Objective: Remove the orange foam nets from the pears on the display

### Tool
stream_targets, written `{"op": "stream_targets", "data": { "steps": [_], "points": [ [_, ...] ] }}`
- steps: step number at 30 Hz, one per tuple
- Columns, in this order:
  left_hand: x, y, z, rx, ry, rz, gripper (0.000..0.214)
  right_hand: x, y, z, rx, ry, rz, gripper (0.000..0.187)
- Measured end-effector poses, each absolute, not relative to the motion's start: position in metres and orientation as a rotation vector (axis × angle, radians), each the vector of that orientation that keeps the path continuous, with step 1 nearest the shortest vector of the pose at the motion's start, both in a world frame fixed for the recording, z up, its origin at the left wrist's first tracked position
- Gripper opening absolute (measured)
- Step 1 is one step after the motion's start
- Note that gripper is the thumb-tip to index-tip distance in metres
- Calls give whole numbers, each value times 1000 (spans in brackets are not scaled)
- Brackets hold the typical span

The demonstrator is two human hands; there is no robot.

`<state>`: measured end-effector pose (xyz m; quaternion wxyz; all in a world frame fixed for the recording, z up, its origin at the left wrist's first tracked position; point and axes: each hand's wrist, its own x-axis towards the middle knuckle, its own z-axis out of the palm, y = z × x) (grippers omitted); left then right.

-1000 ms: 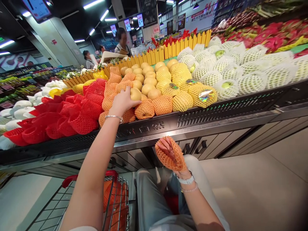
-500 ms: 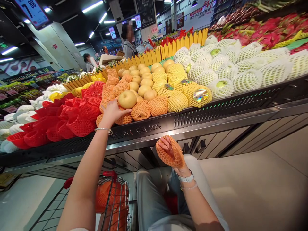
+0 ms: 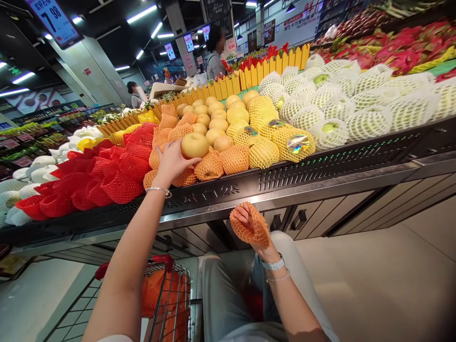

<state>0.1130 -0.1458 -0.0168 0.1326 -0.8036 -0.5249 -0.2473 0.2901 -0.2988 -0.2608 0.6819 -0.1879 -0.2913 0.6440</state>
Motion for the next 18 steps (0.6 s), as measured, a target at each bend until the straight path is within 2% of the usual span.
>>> {"op": "stream_targets", "data": {
  "steps": [13,18],
  "points": [
    [170,-133,-10,-2680,-1379,-770,94,299,-301,-265,-419,-641,1407,55],
    [170,-122,-27,-2644,-1303,-1030,84,300,-302,-265,-449,-651,1401,57]
  ]
}}
